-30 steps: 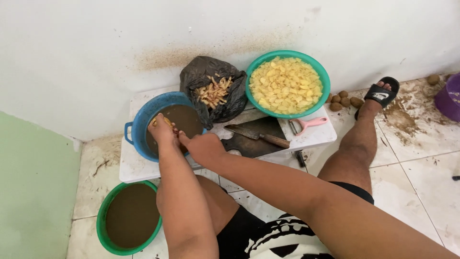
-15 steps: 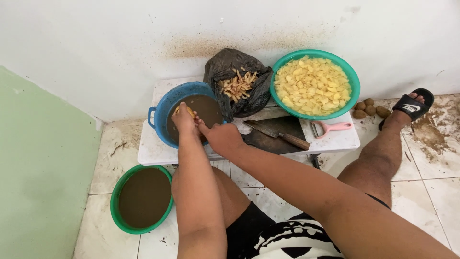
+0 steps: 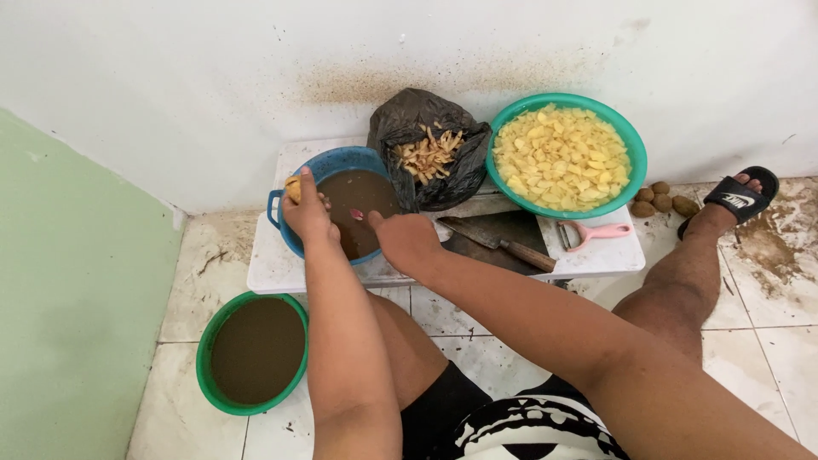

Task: Peeling potatoes with a hand peeler and slicing them into a bowl using a knife.

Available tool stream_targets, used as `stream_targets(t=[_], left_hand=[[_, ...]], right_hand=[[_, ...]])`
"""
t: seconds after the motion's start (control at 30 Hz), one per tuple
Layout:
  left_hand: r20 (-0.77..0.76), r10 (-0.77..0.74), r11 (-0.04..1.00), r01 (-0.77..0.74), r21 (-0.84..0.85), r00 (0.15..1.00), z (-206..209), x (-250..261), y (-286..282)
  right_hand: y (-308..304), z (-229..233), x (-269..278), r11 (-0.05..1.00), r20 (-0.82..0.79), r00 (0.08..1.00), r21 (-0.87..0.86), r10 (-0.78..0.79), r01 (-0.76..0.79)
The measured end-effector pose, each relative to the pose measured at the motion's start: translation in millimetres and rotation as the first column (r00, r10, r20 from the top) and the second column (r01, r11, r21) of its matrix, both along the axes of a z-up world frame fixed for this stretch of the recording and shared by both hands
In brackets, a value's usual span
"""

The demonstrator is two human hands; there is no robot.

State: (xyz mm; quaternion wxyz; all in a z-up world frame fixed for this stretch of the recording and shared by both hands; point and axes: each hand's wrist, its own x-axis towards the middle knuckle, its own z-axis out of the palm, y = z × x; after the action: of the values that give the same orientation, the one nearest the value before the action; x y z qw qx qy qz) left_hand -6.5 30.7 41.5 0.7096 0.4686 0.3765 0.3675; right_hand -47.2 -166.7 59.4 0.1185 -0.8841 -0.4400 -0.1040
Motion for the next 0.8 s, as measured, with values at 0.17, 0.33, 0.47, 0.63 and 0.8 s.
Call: stream_targets(t=[0.17,0.33,0.47,0.63,0.8], left_hand=[[0.130,-0.054,0.959,0.088,-0.270,0.990,-1.3,-0.6,-9.0],[0.068,-0.095,0.984,0.104,-0.147,0.993,-9.8,8.1,-4.7],[0.046,-0.153,0.988,0.153,0.005,0.987,6.5,5.0,-15.7],[0.078,-0.165,0.984,0.158,0.086,0.983,43.2,-16.3,-39.4],[-0.029,-0.221,0.957,0.222,0.188,0.975,32.4,-16.7,-15.9]], right_hand=[[4.1,-9.6,2.5,0.995,-0.214,0.973,0.058,0.088,-0.077],[3.1,42.1,-3.9,0.934,-0.496,0.866,0.281,-0.056,0.221],[10.5,72.4,-22.2,0.894,-0.463,0.884,0.364,-0.071,0.262],[10.7,98.3,-23.6,0.894,-0.552,0.825,0.301,-0.120,0.331],[3.2,28.5,-1.8,0.929,-0.104,0.994,0.369,0.010,0.029]])
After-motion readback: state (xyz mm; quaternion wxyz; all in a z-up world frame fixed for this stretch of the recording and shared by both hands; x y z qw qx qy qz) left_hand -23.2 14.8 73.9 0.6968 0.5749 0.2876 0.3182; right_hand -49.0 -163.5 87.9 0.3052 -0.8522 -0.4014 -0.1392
